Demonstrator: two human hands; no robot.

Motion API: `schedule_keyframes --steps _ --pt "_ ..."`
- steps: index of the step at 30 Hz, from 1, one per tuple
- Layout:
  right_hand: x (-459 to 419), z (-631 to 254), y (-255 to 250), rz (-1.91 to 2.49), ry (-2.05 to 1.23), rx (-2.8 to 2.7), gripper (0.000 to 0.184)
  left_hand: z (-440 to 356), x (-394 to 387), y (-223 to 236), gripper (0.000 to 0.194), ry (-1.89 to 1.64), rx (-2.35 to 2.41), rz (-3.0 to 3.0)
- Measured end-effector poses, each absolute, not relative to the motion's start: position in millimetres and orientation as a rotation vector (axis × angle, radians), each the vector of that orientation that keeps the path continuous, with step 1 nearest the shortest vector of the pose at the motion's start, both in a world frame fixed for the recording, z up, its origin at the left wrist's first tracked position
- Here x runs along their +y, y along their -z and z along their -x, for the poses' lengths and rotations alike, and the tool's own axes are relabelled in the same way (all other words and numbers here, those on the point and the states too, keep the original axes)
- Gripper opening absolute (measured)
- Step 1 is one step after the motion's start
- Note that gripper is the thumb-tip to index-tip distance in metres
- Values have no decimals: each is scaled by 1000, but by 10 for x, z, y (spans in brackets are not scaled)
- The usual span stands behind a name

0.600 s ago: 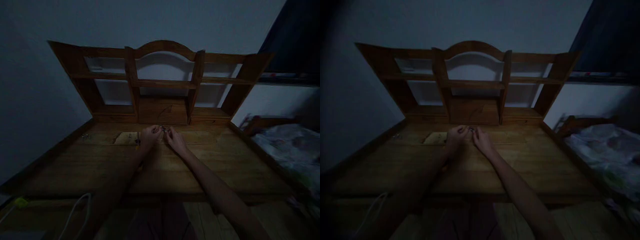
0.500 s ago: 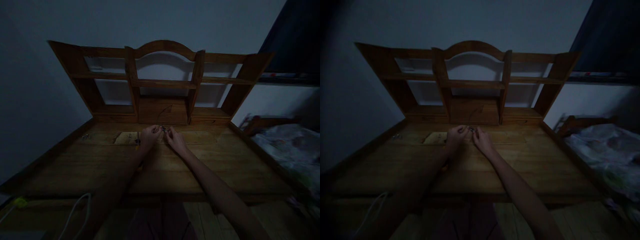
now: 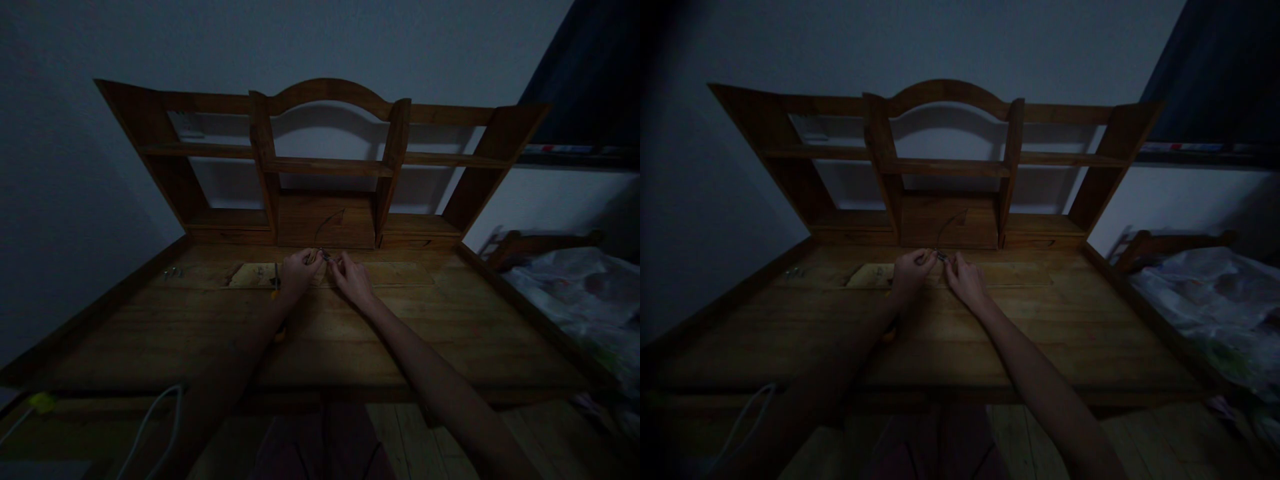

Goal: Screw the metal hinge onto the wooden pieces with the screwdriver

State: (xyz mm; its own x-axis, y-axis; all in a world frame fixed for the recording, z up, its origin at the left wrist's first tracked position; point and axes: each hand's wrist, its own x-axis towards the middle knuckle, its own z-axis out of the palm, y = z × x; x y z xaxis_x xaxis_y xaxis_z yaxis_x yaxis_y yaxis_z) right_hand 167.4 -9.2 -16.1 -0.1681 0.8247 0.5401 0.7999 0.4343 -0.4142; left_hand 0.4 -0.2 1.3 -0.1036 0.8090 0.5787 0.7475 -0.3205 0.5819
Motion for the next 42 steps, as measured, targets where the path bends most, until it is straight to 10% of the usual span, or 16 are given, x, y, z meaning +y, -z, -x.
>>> schedule_keyframes --steps 42 --pt "-96 -1690 142 1355 -63 -1977 34 -4 -19 -18 34 -1395 1785 -2068"
